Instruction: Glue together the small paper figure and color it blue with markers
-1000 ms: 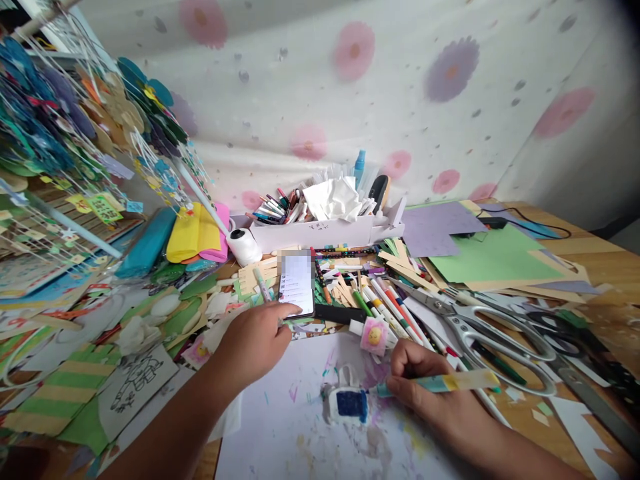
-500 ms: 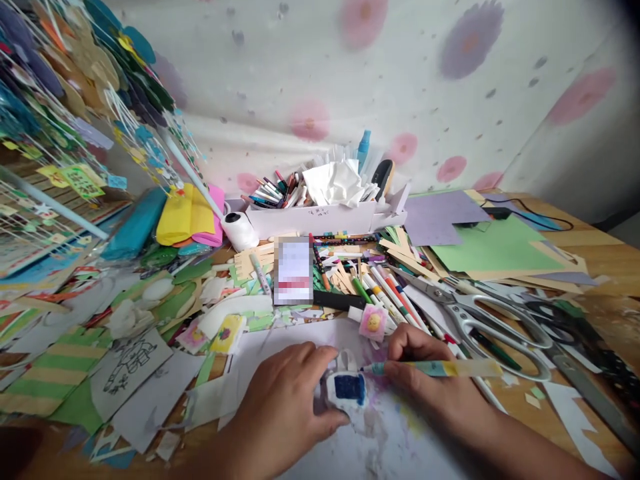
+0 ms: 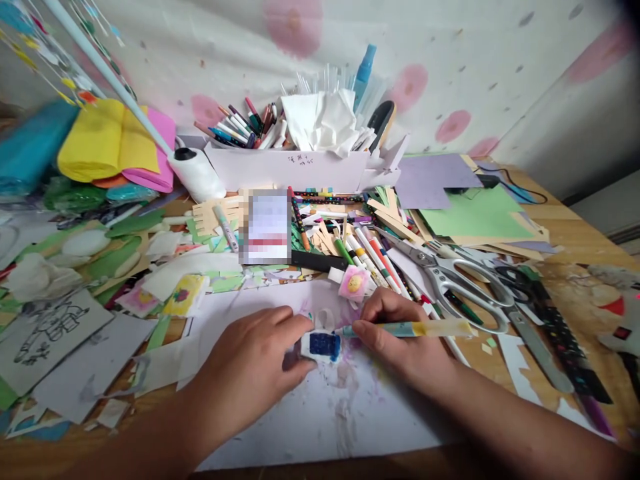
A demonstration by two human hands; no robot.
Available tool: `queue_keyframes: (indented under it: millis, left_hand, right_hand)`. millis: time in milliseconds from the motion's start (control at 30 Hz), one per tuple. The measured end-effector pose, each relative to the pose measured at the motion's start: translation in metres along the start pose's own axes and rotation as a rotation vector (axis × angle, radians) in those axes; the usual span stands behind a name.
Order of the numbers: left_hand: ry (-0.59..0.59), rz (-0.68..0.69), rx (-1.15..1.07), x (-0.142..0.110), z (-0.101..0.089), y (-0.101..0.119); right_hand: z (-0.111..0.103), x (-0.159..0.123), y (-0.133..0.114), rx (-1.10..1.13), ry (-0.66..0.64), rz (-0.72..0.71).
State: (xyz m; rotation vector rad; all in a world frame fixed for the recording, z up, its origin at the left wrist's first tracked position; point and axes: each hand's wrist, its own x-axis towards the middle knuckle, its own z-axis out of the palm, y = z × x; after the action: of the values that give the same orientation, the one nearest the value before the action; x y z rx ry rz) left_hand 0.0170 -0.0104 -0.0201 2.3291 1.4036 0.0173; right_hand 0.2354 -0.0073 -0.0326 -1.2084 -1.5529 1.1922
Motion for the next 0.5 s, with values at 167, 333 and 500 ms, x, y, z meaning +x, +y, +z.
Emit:
queue_keyframes:
  millis: [167, 333, 500]
  left_hand:
    - [0.043, 0.058, 0.024, 0.0003, 0.0038, -0.0044]
    - [0.09, 0.106, 0.04, -0.0004, 0.0062, -0.0066]
    - [0.076, 0.112, 0.038, 0.0003, 0.0036, -0.0055]
  right_hand:
    - [-0.0015, 0.0011, 0.0015, -0.011, -0.011, -0.014]
    - [-0.003, 0.0011, 0.0032, -0.001, -0.03, -0.012]
    - [-0.0037, 0.0007, 0.0037, -0.003, -0.011, -0.033]
